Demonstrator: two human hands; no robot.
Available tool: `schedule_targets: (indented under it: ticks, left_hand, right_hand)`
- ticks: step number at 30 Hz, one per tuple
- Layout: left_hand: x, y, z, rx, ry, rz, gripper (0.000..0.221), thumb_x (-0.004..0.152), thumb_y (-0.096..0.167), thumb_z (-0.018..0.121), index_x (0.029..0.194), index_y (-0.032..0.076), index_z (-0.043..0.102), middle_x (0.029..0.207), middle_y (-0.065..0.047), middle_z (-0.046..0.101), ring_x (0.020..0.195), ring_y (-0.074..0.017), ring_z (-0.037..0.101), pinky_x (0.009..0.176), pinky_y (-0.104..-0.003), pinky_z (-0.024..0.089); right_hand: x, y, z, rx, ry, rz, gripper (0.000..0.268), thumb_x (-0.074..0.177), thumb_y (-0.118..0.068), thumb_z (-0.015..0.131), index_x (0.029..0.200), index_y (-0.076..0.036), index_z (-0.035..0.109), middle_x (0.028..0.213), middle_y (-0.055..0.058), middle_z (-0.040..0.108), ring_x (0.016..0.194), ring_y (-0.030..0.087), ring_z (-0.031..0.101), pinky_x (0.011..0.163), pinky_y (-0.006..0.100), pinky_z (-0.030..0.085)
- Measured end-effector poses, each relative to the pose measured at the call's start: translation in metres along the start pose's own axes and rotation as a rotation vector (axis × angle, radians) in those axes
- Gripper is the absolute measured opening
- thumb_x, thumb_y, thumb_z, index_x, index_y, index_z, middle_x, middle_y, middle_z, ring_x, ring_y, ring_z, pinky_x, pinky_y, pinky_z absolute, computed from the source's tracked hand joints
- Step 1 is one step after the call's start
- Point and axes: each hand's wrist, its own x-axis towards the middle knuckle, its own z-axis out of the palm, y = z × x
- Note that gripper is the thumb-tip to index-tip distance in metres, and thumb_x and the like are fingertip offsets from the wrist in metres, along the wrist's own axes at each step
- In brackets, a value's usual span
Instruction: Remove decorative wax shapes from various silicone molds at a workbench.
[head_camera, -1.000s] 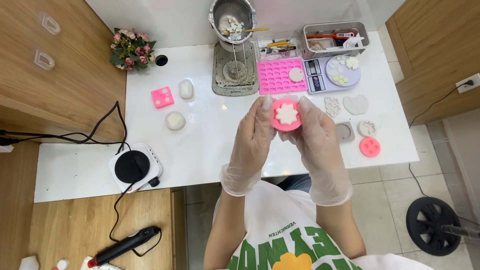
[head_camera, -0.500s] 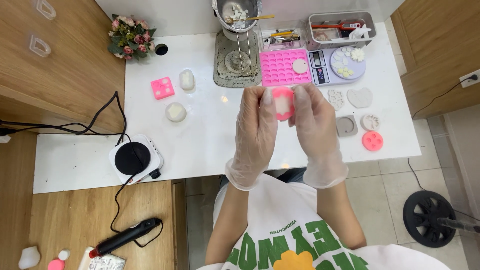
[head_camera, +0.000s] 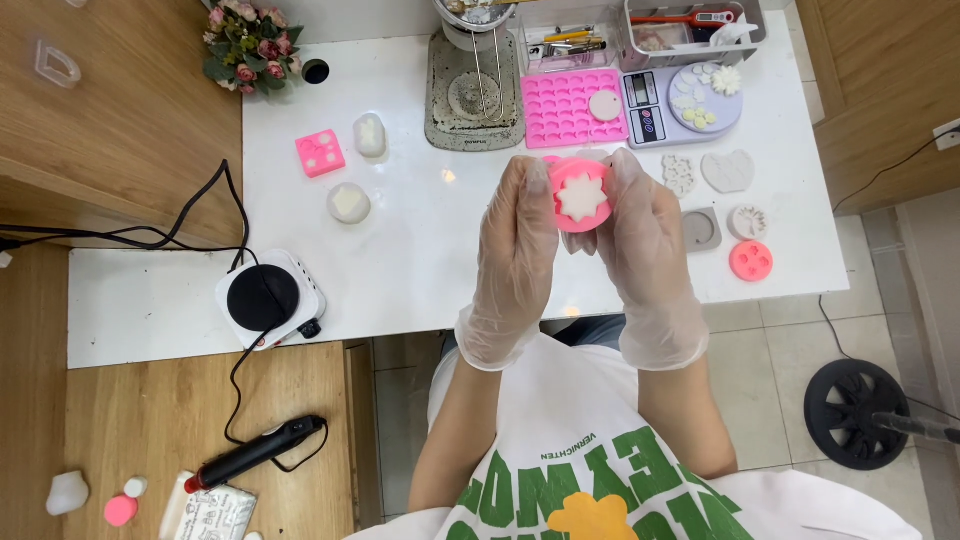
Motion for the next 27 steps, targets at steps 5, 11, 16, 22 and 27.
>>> schedule_targets:
  ticks: [5, 11, 16, 22, 27]
  left_hand:
    - [0.000, 0.002, -0.003, -0.002, -0.018, -0.011, 0.035, 0.110, 0.026, 0.034, 0.086, 0.005, 0.049, 0.068, -0.018, 0.056, 0.085, -0.0152, 0.049, 0.073, -0.037, 0.052]
    - [-0.001, -0.008, -0.008, -0.069, -0.013, -0.027, 0.036, 0.112, 0.030, 0.036, 0.088, 0.008, 0.054, 0.073, -0.008, 0.058, 0.076, -0.0118, 0.056, 0.073, -0.030, 0.053]
    - [-0.002, -0.016, -0.009, -0.083, -0.007, -0.030, 0.036, 0.112, 0.030, 0.037, 0.088, 0.008, 0.054, 0.076, -0.007, 0.058, 0.076, -0.0114, 0.056, 0.072, -0.031, 0.054]
    - [-0.001, -0.025, -0.006, -0.145, -0.020, -0.019, 0.038, 0.112, 0.031, 0.037, 0.088, 0.008, 0.055, 0.070, -0.011, 0.063, 0.069, -0.0151, 0.064, 0.067, -0.027, 0.056]
    - [-0.004, -0.018, 0.010, -0.010, 0.202, -0.016, 0.036, 0.110, 0.042, 0.035, 0.110, 0.010, 0.051, 0.077, -0.006, 0.050, 0.072, -0.0126, 0.056, 0.067, -0.033, 0.056]
  right_hand:
    - [-0.003, 0.002, -0.004, 0.043, -0.024, 0.033, 0.050, 0.112, -0.036, 0.038, 0.083, -0.006, 0.063, 0.058, 0.010, 0.055, 0.053, 0.016, 0.056, 0.051, 0.021, 0.046]
    - [-0.003, -0.007, 0.006, 0.116, -0.024, 0.064, 0.050, 0.111, -0.038, 0.040, 0.079, -0.007, 0.063, 0.055, 0.009, 0.052, 0.051, 0.016, 0.051, 0.052, 0.022, 0.046]
    - [-0.007, -0.008, 0.009, 0.135, 0.011, 0.093, 0.050, 0.111, -0.040, 0.042, 0.077, -0.008, 0.062, 0.052, 0.007, 0.049, 0.050, 0.014, 0.048, 0.052, 0.022, 0.044]
    - [-0.006, -0.003, 0.015, 0.122, 0.048, 0.101, 0.048, 0.110, -0.040, 0.044, 0.078, -0.008, 0.063, 0.056, 0.009, 0.052, 0.052, 0.016, 0.052, 0.054, 0.024, 0.048]
    - [-0.004, 0.011, 0.032, -0.070, 0.210, -0.032, 0.047, 0.108, -0.044, 0.045, 0.088, -0.006, 0.061, 0.070, 0.009, 0.055, 0.065, 0.018, 0.058, 0.065, 0.029, 0.052]
